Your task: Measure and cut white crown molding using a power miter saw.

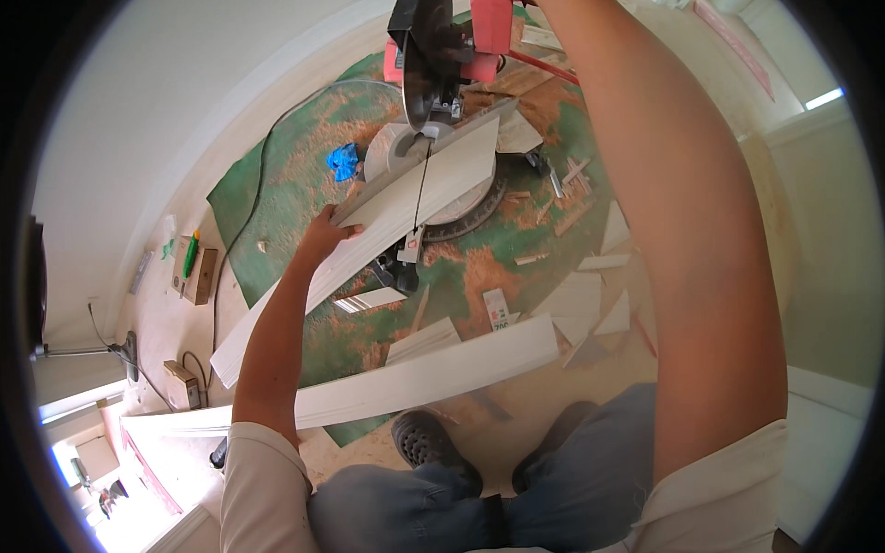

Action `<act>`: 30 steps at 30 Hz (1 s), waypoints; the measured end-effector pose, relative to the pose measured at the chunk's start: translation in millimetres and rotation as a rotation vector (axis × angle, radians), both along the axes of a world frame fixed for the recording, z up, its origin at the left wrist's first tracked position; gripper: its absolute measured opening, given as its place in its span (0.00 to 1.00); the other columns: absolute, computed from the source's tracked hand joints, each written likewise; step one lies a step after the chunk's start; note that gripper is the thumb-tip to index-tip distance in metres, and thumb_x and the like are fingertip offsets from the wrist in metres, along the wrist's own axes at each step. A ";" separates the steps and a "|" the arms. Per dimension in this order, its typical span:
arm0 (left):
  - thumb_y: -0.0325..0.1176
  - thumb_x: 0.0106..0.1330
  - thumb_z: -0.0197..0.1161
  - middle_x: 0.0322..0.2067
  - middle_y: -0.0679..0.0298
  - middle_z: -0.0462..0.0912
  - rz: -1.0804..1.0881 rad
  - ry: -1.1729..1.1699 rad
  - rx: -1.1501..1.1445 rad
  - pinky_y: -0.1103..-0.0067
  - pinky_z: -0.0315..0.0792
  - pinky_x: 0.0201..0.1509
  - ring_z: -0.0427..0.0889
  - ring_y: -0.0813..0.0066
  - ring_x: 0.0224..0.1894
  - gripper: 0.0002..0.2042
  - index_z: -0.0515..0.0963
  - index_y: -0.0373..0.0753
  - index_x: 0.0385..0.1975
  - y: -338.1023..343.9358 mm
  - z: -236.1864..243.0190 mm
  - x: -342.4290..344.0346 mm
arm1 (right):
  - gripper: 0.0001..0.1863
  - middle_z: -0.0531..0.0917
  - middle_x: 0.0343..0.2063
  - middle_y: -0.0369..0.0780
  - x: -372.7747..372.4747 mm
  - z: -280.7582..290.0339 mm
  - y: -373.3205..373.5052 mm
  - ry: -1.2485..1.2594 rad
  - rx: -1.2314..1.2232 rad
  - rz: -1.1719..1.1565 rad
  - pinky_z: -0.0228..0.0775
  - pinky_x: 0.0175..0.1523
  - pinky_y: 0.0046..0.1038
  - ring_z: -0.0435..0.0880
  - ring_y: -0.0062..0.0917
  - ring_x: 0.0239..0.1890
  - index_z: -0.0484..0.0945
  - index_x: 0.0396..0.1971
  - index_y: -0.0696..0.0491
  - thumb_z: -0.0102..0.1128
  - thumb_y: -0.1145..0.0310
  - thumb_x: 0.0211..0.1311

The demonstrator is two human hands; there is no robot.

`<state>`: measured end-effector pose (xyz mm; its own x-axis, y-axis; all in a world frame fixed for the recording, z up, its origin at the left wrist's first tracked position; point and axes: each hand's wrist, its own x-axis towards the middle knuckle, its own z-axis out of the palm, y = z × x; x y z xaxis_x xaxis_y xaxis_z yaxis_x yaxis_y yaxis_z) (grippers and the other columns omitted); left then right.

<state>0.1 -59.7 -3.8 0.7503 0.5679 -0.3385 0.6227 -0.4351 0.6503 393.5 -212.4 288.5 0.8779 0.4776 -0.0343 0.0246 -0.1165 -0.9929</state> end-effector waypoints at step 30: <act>0.62 0.60 0.62 0.33 0.45 0.84 0.071 0.432 0.165 0.65 0.72 0.46 0.83 0.54 0.38 0.32 0.83 0.31 0.37 41.3 11.7 -153.6 | 0.16 0.79 0.27 0.53 22.4 1.6 9.2 -0.178 -0.114 0.078 0.78 0.31 0.46 0.85 0.45 0.28 0.76 0.40 0.65 0.54 0.66 0.61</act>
